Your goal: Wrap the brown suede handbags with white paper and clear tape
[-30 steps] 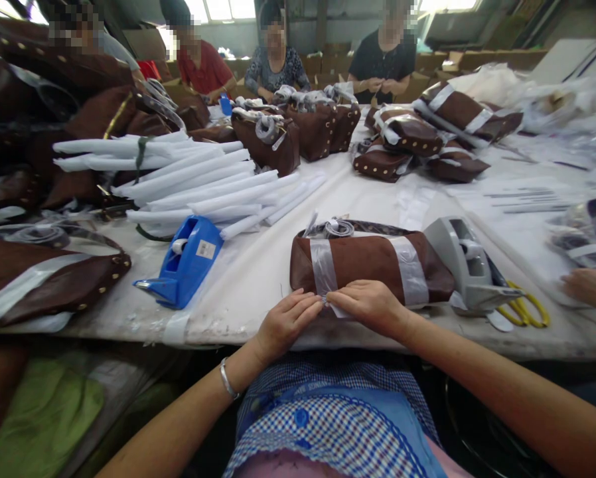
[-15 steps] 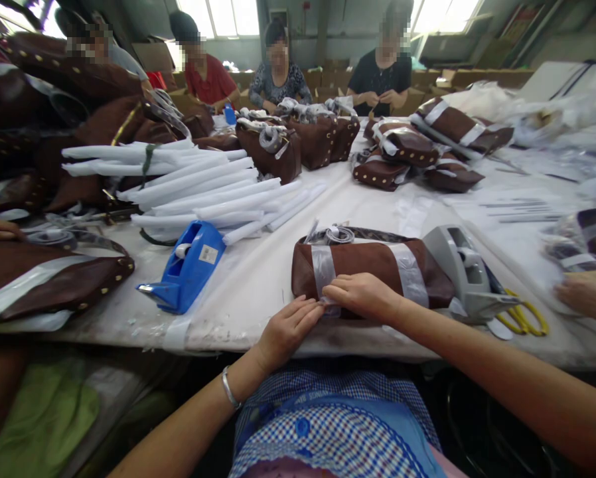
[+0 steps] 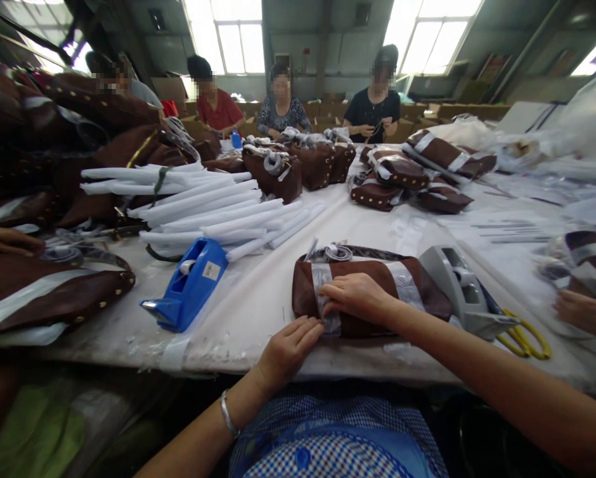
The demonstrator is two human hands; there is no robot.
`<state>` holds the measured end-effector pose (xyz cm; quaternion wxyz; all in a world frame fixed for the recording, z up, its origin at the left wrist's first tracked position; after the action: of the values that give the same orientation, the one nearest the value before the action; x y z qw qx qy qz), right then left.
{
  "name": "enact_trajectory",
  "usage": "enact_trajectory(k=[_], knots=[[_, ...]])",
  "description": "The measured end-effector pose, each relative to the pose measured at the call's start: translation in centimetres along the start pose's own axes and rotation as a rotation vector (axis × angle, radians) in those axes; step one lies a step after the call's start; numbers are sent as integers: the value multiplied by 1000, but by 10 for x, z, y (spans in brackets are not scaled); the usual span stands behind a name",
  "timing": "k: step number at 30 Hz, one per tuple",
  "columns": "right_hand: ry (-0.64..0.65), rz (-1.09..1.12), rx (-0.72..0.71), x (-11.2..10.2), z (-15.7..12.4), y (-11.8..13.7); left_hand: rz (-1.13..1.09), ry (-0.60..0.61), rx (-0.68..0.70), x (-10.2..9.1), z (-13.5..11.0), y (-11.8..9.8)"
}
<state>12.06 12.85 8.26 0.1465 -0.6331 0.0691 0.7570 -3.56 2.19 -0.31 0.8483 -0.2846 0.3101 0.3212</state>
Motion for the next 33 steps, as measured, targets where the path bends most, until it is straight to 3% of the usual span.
enact_trajectory(k=[8,17,24,28,33], knots=[[-89,-62,-88,0,2,1,12,-4,-3,0,-1,1],[-91,206,212,4,5,-21,105,95,10,-8,6,-11],[-210,97,294,7,8,-26,184,106,-107,-4,13,-21],[-379,23,374,-9,-25,-23,139,76,-167,2,9,-19],[-530,-138,624,-47,-131,-28,120,69,-201,4,8,-19]])
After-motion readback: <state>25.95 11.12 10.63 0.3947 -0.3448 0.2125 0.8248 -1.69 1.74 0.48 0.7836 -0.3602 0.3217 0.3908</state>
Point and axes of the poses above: each hand's wrist, its own z-axis towards the middle knuckle, its own x-axis out of the palm, y = z × x, the point moved 4 cm from there along z, towards the middle knuckle, and after that the axes turned 8 degrees about -x, right-handed, at the moved point
